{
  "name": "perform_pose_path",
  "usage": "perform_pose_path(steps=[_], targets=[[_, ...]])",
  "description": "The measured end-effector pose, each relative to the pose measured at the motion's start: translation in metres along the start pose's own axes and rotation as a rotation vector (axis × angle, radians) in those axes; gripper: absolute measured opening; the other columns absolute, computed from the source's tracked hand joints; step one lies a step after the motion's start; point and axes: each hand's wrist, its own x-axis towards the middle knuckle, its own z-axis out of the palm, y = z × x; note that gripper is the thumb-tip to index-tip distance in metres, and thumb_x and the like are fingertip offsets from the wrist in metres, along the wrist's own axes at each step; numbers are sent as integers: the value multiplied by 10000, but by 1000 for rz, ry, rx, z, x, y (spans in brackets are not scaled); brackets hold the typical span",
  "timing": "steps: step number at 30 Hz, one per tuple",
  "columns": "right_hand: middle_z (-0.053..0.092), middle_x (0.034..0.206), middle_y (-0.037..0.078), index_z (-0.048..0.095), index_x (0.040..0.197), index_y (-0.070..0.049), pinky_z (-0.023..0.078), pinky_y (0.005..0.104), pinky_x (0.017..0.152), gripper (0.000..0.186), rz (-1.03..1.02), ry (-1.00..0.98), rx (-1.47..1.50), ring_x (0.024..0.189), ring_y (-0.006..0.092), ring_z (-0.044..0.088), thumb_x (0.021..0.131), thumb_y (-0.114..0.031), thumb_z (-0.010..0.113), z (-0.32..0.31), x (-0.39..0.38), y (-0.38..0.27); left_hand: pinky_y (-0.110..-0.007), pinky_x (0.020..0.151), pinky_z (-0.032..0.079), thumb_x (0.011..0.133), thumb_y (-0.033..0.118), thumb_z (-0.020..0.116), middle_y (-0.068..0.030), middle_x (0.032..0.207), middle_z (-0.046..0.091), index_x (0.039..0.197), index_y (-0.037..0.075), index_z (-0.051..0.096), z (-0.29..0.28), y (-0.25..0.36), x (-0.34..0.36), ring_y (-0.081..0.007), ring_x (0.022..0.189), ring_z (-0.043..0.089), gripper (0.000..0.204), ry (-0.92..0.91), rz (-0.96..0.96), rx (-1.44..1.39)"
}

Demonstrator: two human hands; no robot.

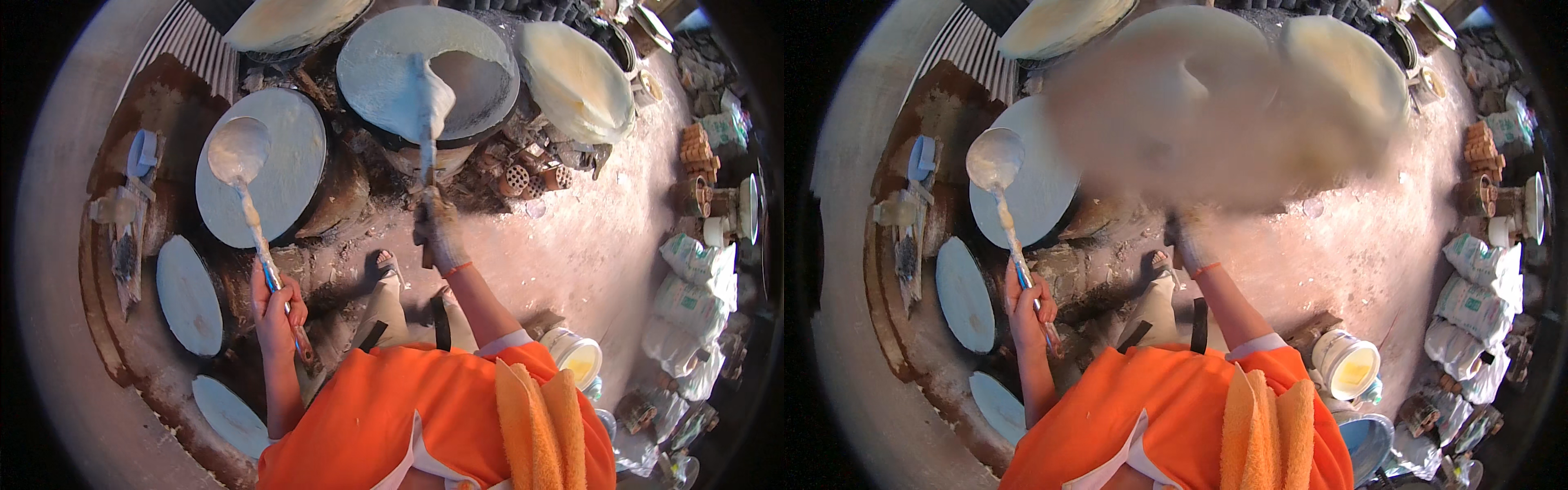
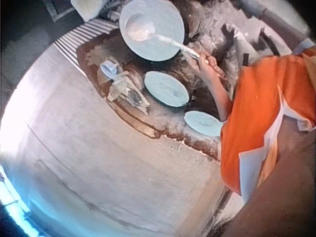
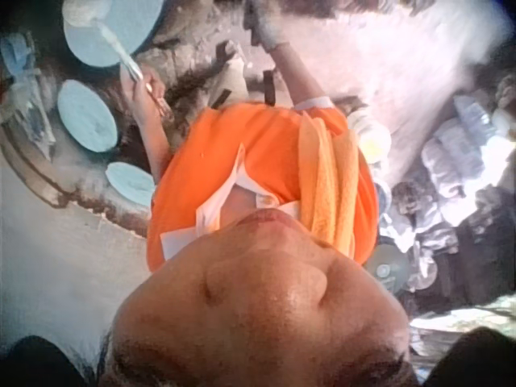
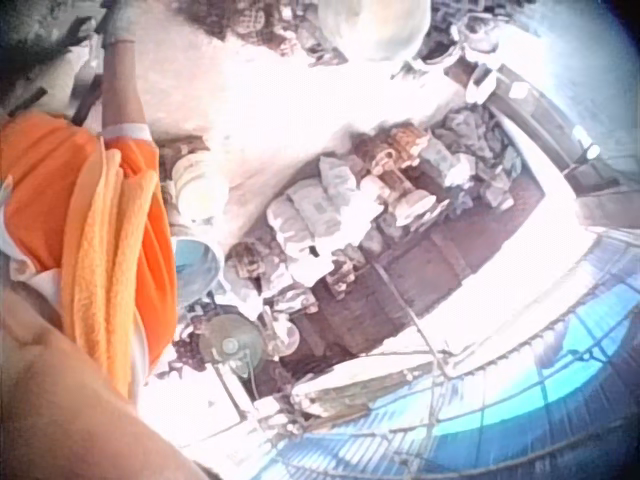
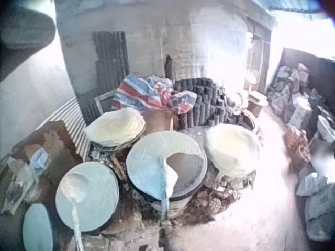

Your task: The person ladles batter onto multiple hot pans and spreads it into thin crepes using a wooden stick. They flip the crepes and stack them on a nearby surface, repeating the process continuously.

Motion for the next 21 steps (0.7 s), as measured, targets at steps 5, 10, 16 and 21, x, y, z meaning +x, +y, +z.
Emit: perform_pose_path(steps=[5, 10, 16, 21], targets=[[433, 554, 4, 446, 781, -105, 341, 272, 337, 291, 51, -52, 170, 372, 117, 397, 892, -373, 482, -2, -1, -75, -178, 350, 297, 797, -58, 486, 5, 696, 417, 1353, 134, 265, 18, 0, 1, -29, 420, 331, 628, 13, 21, 66], [436, 576, -13, 533, 867, -104, 341, 254, 385, 292, 208, -28, 88, 408, 95, 369, 897, -389, 472, 11, -22, -80, -173, 371, 304, 791, -57, 455, 5, 718, 421, 1361, 133, 255, 39, -13, 44, -30, 432, 338, 632, -130, 23, 20], [429, 575, 0, 455, 919, -103, 340, 288, 318, 269, 343, 56, -255, 384, 123, 411, 894, -371, 466, -106, -7, -88, -170, 371, 307, 757, -50, 405, -14, 664, 430, 1362, 106, 244, 65, -15, 71, -32, 423, 334, 645, -201, -37, -67], [439, 542, 0, 453, 879, -97, 342, 274, 320, 251, 143, -64, -257, 384, 122, 442, 893, -346, 472, -103, 20, -122, -171, 370, 310, 780, -44, 413, -17, 695, 444, 1364, 105, 233, 82, -12, 61, -33, 423, 338, 629, -130, 21, -45]])
